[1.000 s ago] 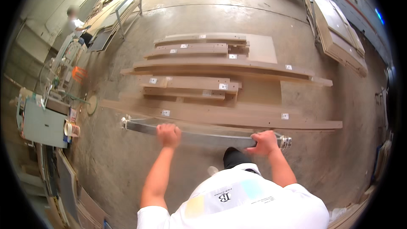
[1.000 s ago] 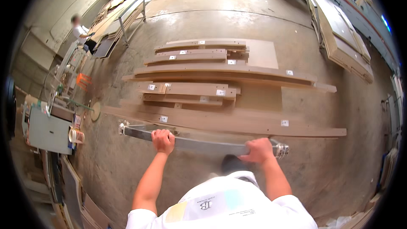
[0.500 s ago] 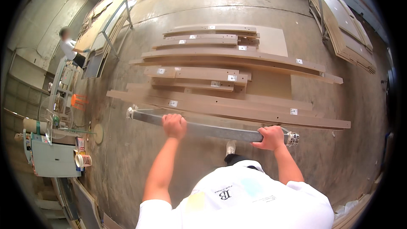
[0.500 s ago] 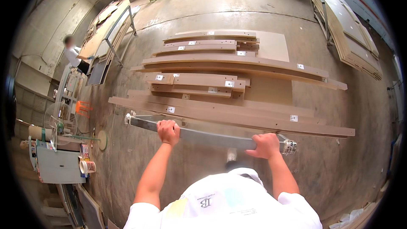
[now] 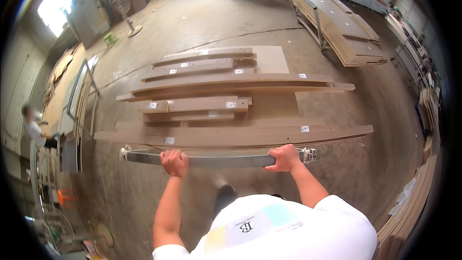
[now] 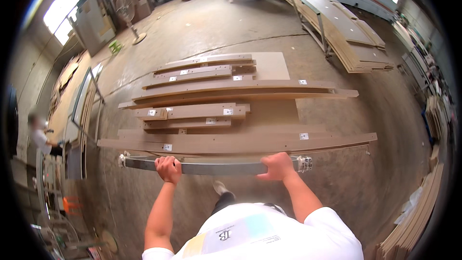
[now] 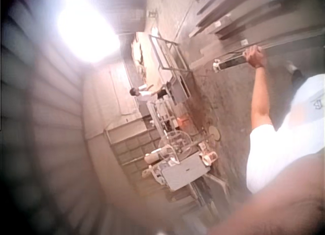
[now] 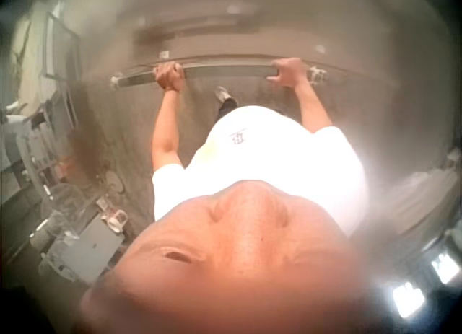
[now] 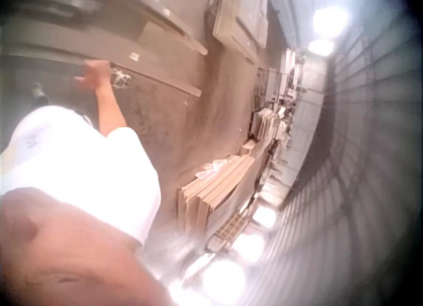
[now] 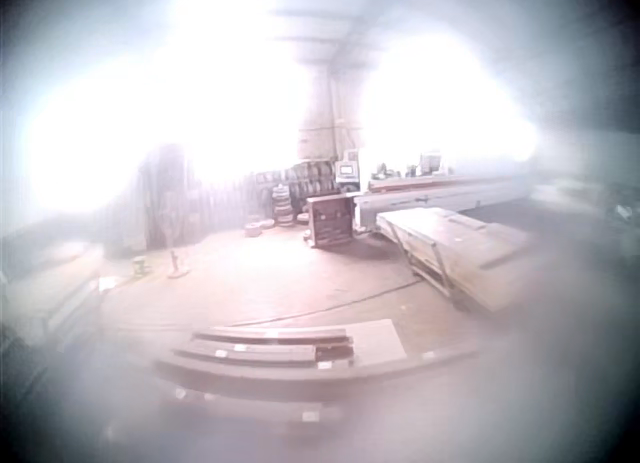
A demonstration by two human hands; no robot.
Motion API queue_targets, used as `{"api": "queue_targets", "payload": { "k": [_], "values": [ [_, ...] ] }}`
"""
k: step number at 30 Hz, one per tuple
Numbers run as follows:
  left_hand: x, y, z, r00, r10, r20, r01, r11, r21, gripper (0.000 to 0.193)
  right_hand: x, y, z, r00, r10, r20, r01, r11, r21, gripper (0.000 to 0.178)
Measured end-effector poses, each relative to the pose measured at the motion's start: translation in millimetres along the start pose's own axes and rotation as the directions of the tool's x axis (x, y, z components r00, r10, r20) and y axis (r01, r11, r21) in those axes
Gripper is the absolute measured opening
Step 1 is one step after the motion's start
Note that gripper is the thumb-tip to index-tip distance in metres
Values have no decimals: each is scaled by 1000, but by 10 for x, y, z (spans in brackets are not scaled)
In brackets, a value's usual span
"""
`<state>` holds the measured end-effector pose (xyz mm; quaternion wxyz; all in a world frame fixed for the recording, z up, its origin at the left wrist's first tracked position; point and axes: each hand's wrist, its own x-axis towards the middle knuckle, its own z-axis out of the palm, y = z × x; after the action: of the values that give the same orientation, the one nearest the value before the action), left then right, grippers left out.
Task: The person moves a long white strip and a metal frame across a workshop floor. They then walk to a machine, pick up a circular wooden component, and place it into a perforated tray. Finally, they interact with a machine control panel and pick up a large wooden panel.
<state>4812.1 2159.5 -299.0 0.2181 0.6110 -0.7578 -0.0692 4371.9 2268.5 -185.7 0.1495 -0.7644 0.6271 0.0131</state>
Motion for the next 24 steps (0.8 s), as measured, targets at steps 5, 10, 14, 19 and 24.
{"api": "queue_targets", "payload": {
  "k": [5,10,14,19,24],
  "values": [
    [873,43,543,999,43,-9,-43,999,5,24,694,498,56,999,30,-40,-30,999,14,58],
    [1935,166,962,995,99,10,-99,995,29,25,1425,1069,-7,994,50,-99,-50,999,5,60],
    [2707,275,1190,991,137,12,-137,990,22,28,1913,1411,-277,986,100,-132,-96,995,31,59],
    [3588,365,1379,983,165,76,-168,985,35,28,2484,1755,-530,986,135,-95,-133,991,34,57],
    [4478,313,1665,972,189,141,-197,979,46,24,3202,2048,-723,981,172,-89,-165,983,82,57]
  ]
}}
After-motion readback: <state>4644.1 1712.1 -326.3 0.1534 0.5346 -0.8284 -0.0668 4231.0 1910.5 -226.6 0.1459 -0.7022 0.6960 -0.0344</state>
